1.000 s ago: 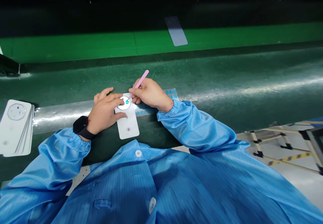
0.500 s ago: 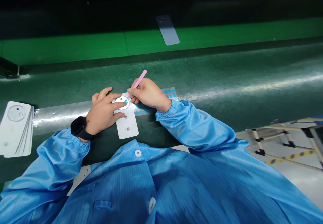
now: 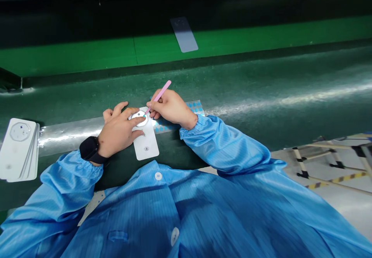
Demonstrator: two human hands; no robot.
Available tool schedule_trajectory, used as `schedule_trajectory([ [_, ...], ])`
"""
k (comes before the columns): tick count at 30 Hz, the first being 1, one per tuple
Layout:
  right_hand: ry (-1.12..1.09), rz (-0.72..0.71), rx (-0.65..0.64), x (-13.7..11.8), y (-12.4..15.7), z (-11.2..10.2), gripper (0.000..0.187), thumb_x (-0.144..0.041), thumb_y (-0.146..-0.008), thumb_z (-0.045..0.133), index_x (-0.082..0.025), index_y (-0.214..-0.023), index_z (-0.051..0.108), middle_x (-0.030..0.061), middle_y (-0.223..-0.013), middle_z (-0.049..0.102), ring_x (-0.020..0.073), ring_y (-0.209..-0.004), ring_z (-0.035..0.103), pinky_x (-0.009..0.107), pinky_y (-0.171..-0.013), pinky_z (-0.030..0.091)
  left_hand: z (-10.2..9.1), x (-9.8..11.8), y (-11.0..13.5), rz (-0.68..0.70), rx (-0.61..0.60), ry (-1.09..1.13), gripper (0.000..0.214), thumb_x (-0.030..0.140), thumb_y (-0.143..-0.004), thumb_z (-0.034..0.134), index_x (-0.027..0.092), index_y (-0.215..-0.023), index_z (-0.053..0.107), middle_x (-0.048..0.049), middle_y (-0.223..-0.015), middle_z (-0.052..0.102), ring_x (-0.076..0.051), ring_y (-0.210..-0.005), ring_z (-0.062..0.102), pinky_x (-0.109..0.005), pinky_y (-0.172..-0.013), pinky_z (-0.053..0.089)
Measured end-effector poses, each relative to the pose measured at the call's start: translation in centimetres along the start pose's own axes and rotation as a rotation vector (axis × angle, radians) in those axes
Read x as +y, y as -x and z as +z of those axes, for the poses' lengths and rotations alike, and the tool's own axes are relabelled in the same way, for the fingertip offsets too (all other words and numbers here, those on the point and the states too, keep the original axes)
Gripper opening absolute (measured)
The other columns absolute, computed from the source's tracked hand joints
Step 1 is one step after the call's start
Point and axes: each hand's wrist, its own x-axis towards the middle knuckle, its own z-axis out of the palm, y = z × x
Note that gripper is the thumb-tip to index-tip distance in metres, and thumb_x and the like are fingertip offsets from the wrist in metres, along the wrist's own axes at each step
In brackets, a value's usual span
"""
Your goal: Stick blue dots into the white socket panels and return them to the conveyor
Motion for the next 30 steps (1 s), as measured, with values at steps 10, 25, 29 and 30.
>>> schedule_trajectory([
  [10, 0.067, -0.212, -0.015, 1.8, 1.0, -0.2, 0.014, -0.023, -0.086, 0.066, -0.019, -0.077, 0.056, 0.0002, -0.064, 0.070, 0.0144, -0.056, 0.067, 0.024, -0.054, 0.052, -0.3, 0.6, -0.1, -0.033, -0.034, 0.008, 0.032, 0.030, -0.083, 0.074, 0.030, -0.115, 0.076, -0.0113, -0.139, 0.064, -0.045, -0.140, 0.038, -0.063, -0.095, 0.035],
  [25, 0.283, -0.339, -0.008, 1.9, 1.1, -0.2, 0.016, -0.030, -0.089, 0.060, -0.019, -0.078, 0.056, -0.0003, -0.065, 0.066, 0.0150, -0.063, 0.061, 0.026, -0.063, 0.042, 0.2, 0.2, 0.2, -0.013, 0.008, 0.022, 0.033, 0.031, -0.085, 0.070, 0.032, -0.118, 0.075, -0.0117, -0.138, 0.064, -0.045, -0.140, 0.037, -0.063, -0.094, 0.035],
  [29, 0.287, -0.336, 0.003, 2.1, 1.2, -0.2, 0.016, -0.030, -0.088, 0.060, -0.020, -0.077, 0.056, -0.0005, -0.065, 0.066, 0.0147, -0.062, 0.060, 0.027, -0.064, 0.042, 0.4, 0.3, 0.2, -0.015, 0.023, 0.026, 0.032, 0.031, -0.085, 0.070, 0.034, -0.116, 0.075, -0.0110, -0.136, 0.064, -0.045, -0.140, 0.037, -0.063, -0.094, 0.035],
  [30, 0.295, -0.342, 0.012, 2.1, 1.2, -0.2, 0.016, -0.031, -0.088, 0.060, -0.019, -0.077, 0.057, -0.0005, -0.065, 0.066, 0.0146, -0.062, 0.059, 0.027, -0.063, 0.042, 0.3, 0.3, 0.2, -0.015, 0.022, 0.025, 0.032, 0.031, -0.084, 0.070, 0.034, -0.116, 0.075, -0.0111, -0.137, 0.064, -0.045, -0.140, 0.037, -0.062, -0.094, 0.035],
])
